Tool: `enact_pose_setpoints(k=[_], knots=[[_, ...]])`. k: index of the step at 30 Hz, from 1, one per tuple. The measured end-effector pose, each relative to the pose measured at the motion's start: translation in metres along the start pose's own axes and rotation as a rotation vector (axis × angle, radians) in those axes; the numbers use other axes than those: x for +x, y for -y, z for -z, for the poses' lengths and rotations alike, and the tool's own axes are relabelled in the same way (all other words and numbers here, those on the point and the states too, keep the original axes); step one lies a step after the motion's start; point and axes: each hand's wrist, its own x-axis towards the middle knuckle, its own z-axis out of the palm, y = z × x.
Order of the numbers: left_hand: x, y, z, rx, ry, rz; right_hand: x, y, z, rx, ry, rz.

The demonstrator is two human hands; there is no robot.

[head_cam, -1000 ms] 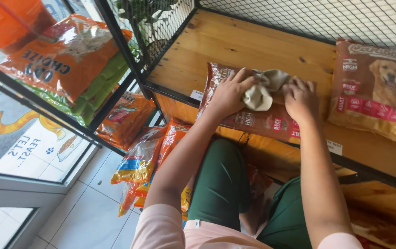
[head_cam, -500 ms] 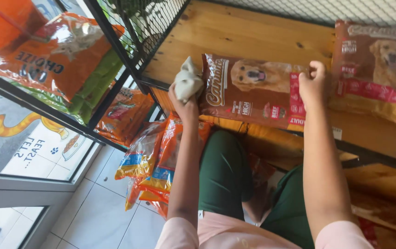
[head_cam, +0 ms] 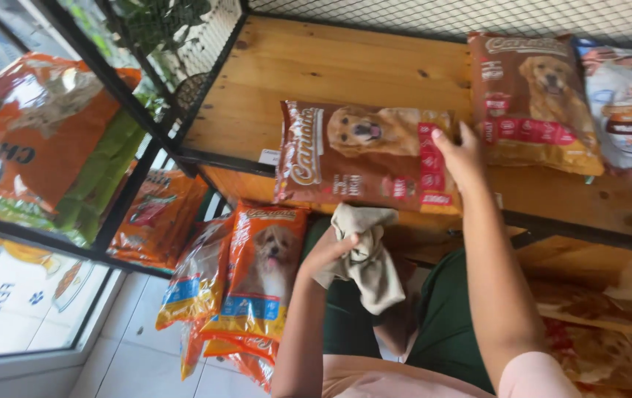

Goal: Wiping down a wooden shelf and bags of pet food with a cloth

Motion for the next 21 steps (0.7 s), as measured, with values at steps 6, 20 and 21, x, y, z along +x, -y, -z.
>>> enact_pose_setpoints(k=[6,20,21], knots=[[0.012,0.006,-0.031,0.009,-0.254,0.131,-0.102,0.038,0.016,0.631,0.062,-0.198],[-0.057,-0.08,-0.034,-0.327,-0.254,0.269,-0.204,-0.043,-0.003,1.357,0.357,-0.782],[-0.06,-0.089,-0.039,-0.323,-0.25,0.27,-0.201,-0.033,0.005,1.361,0.353,-0.78]])
